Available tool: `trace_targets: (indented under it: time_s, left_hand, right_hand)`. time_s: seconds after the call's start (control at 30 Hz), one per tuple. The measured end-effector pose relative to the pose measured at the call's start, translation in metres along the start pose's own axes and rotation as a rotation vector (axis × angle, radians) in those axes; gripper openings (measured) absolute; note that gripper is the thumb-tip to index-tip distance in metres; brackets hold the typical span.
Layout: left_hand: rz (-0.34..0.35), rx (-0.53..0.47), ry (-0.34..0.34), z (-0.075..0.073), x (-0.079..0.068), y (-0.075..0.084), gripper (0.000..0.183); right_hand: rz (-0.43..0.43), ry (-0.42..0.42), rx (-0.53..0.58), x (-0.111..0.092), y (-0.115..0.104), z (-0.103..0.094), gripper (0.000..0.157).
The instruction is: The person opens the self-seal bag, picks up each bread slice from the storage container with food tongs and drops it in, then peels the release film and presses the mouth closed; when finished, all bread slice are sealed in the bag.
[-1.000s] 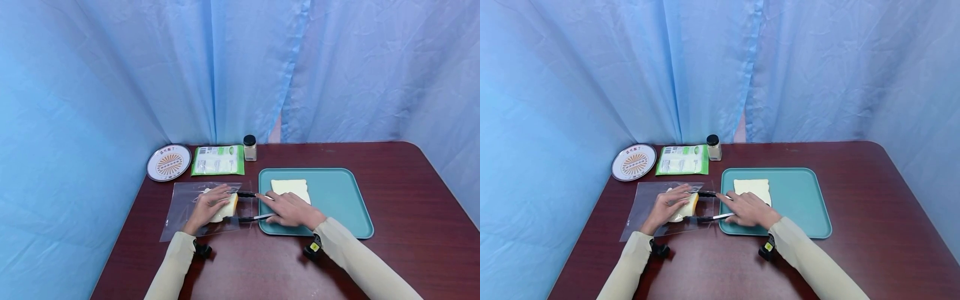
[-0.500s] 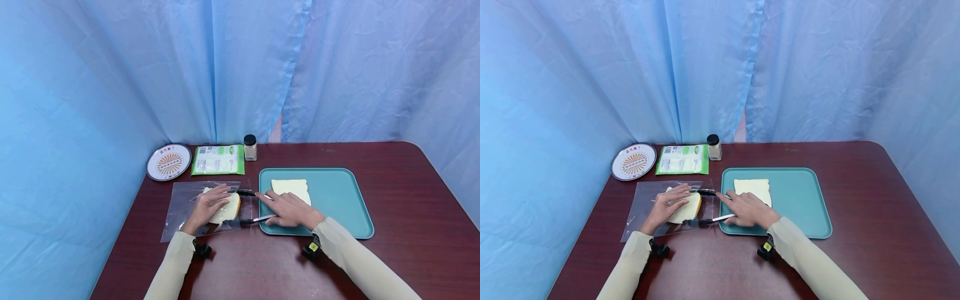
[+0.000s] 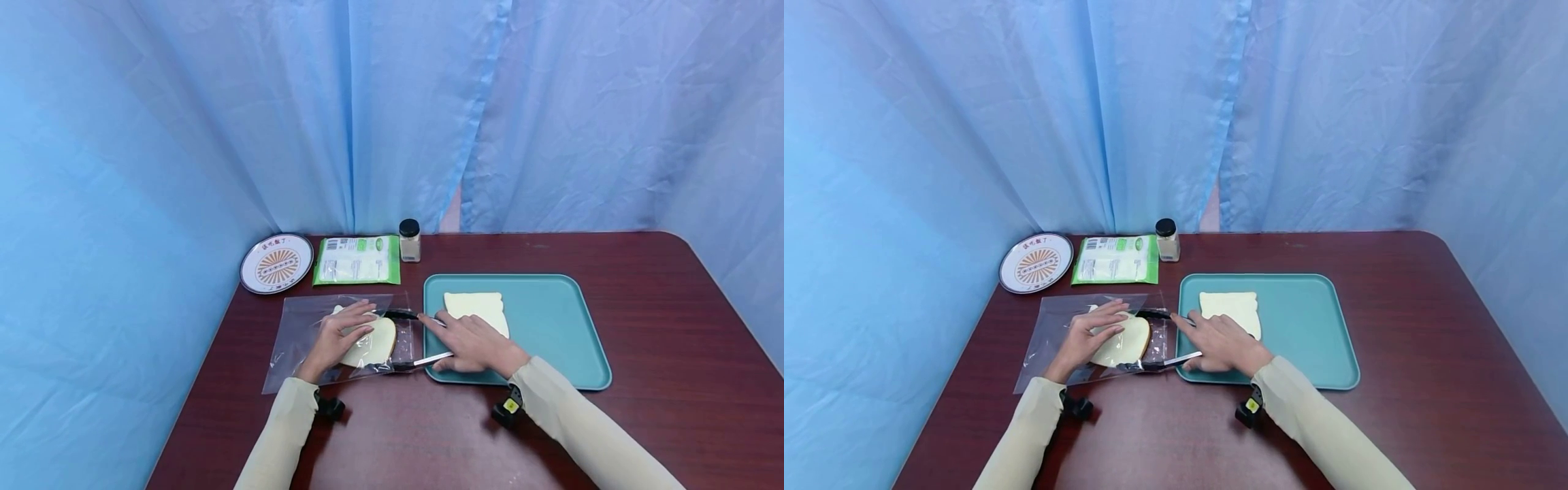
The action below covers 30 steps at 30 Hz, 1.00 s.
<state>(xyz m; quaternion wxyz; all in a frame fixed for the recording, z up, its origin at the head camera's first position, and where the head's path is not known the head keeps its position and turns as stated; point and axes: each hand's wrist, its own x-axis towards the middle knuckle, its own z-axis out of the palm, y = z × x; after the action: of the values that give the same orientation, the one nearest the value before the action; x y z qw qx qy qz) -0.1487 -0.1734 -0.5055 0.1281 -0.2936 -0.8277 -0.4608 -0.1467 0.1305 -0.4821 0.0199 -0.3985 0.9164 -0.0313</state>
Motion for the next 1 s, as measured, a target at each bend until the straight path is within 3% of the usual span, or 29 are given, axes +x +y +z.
trace_targets:
  time_s: [0.47,1.0]
  left_hand:
    - [-0.027,-0.019,-0.016,-0.001,0.001,0.003,0.022]
    - [-0.004,0.006,-0.003,-0.001,-0.001,0.0,0.022]
  right_hand:
    - [0.05,0.019,-0.017,-0.003,-0.004,-0.014,0.094]
    - [0.058,0.056,-0.09,-0.004,-0.021,-0.019,0.092]
